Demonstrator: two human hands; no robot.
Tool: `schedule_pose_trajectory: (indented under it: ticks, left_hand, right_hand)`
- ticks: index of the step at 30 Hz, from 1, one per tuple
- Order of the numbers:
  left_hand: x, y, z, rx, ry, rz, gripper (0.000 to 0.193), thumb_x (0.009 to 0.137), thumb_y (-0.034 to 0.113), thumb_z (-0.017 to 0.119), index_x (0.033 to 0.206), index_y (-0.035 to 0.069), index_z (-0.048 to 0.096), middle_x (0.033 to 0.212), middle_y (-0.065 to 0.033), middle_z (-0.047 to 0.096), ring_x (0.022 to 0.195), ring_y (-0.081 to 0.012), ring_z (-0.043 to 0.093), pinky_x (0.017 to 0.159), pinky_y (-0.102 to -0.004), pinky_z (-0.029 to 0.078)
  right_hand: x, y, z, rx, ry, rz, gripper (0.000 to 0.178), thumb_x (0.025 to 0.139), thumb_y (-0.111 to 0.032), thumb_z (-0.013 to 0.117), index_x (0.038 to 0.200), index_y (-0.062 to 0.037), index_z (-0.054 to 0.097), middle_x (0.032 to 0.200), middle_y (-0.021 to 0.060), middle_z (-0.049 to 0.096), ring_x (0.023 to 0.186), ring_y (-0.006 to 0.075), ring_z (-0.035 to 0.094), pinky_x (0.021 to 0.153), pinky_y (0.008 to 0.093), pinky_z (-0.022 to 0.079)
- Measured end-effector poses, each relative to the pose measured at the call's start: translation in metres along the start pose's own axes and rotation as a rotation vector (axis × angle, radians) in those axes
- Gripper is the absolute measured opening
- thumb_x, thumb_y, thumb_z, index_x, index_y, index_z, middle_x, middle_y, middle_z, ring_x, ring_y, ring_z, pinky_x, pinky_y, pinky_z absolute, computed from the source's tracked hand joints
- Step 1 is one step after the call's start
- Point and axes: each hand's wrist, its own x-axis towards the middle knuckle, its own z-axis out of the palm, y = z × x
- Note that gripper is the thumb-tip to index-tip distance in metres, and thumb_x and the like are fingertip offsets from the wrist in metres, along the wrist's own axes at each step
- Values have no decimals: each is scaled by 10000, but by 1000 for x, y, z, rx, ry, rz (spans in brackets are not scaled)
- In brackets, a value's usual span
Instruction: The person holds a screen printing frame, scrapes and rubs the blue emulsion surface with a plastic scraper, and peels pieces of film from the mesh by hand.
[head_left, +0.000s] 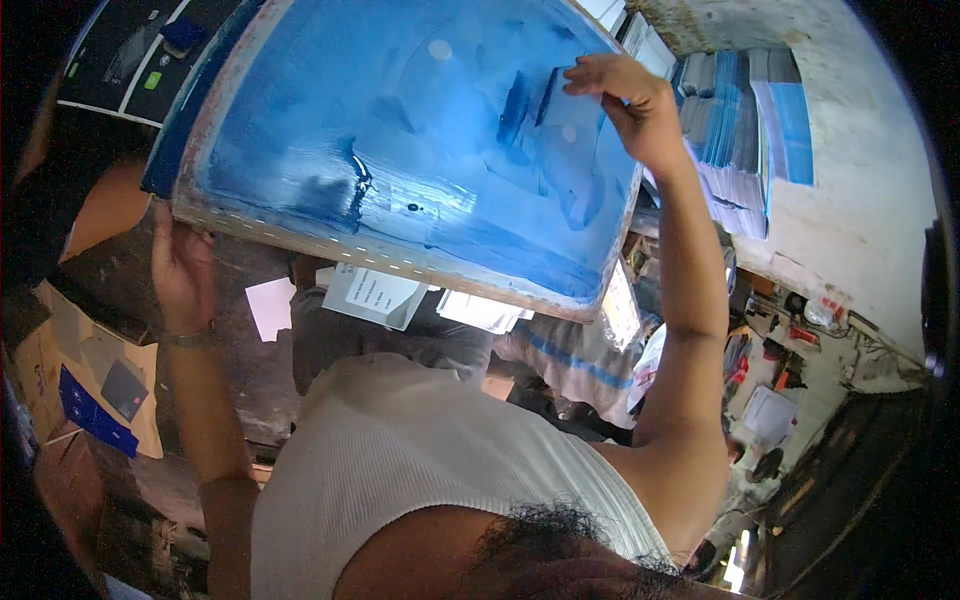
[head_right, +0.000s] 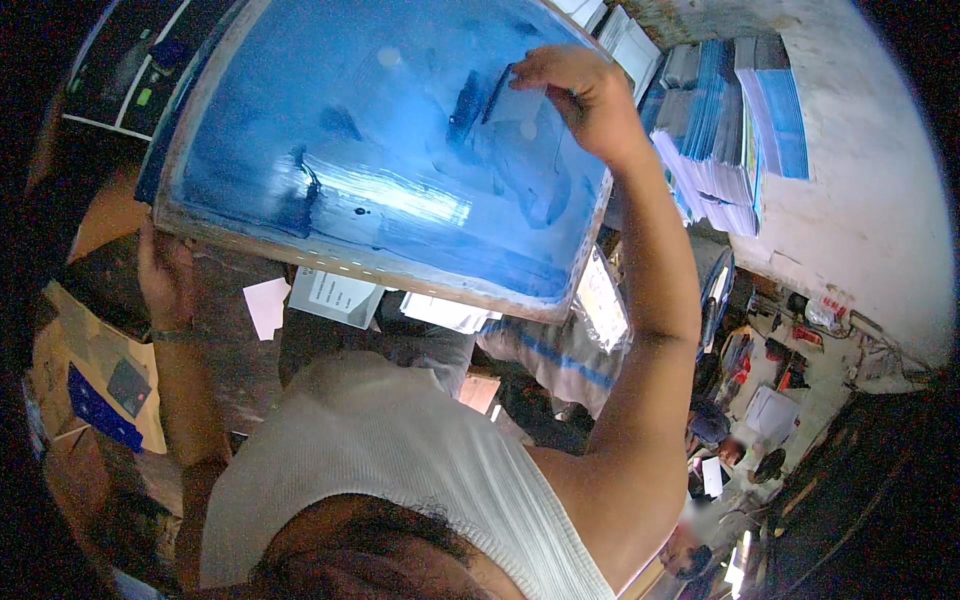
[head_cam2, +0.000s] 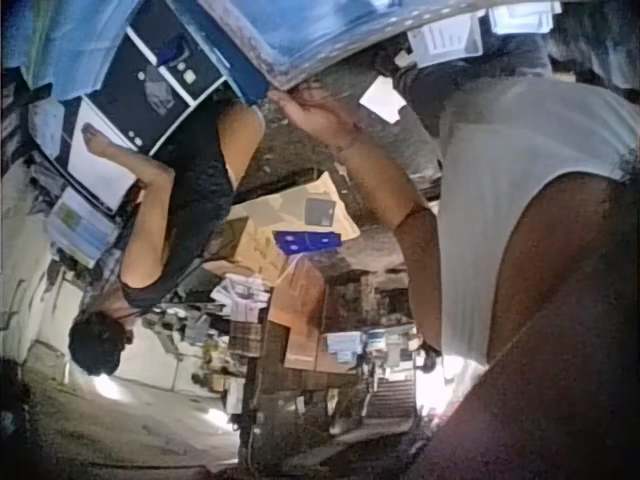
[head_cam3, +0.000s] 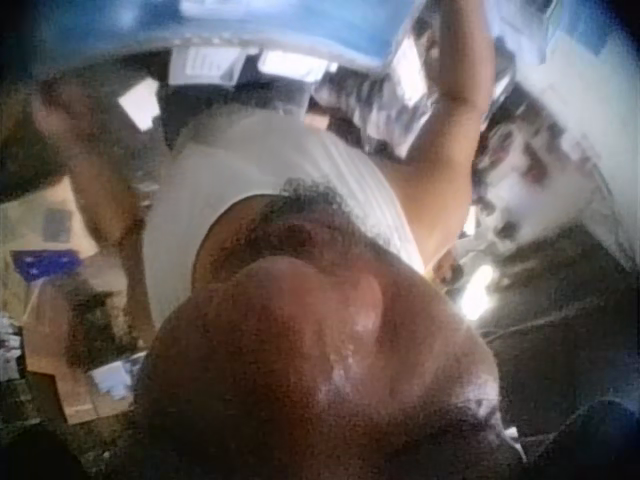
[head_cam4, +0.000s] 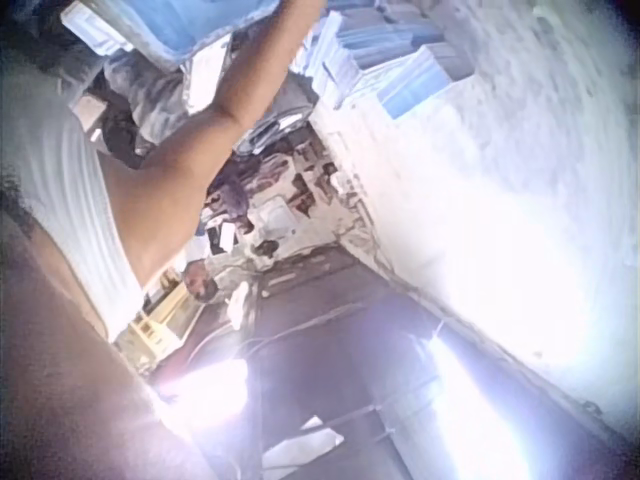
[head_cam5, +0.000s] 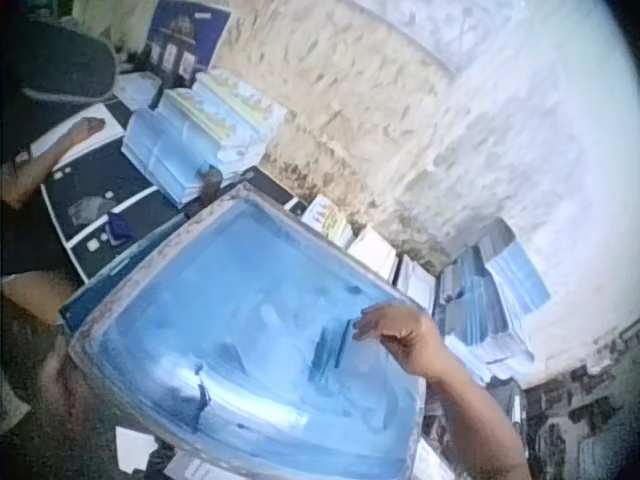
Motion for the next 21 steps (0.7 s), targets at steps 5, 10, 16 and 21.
schedule_pose_trajectory:
  ticks: [5, 10, 16, 21]
  left_hand:
    - [0, -3, 11, 17, 147, 71, 465, 1063, 373, 397, 1393, 58, 484, 1362, -83, 557, 1221, -213, 519, 1015, -346, 394]
    - [-5, -1, 39, 37, 243, 118, 448, 1060, 373, 417, 1358, 56, 525, 1315, -72, 592, 1155, -197, 563, 933, -311, 451]
    - [2, -1, 24, 89, 196, 165, 439, 1040, 403, 470, 1273, 47, 578, 1259, -83, 620, 1121, -205, 587, 958, -341, 461]
    - [5, -4, 16, 91, 163, 153, 429, 1025, 424, 498, 1254, 73, 591, 1216, -60, 641, 1100, -197, 590, 980, -338, 431]
  right_hand:
    - [40, -22, -18, -151, -257, -68, 155, 822, 72, 635, 904, -50, 684, 980, 101, 700, 998, 281, 674, 820, 362, 534]
    - [62, -26, -7, -173, -364, -204, 74, 784, -10, 639, 846, -47, 652, 817, 164, 644, 829, 351, 632, 736, 431, 498]
    - [57, -19, 19, -454, -305, -153, 45, 823, -94, 594, 826, -66, 628, 790, 170, 646, 771, 364, 632, 707, 461, 494]
    - [39, 0, 18, -453, -160, -226, 50, 839, -51, 651, 887, -62, 654, 868, 122, 677, 820, 298, 654, 719, 388, 510]
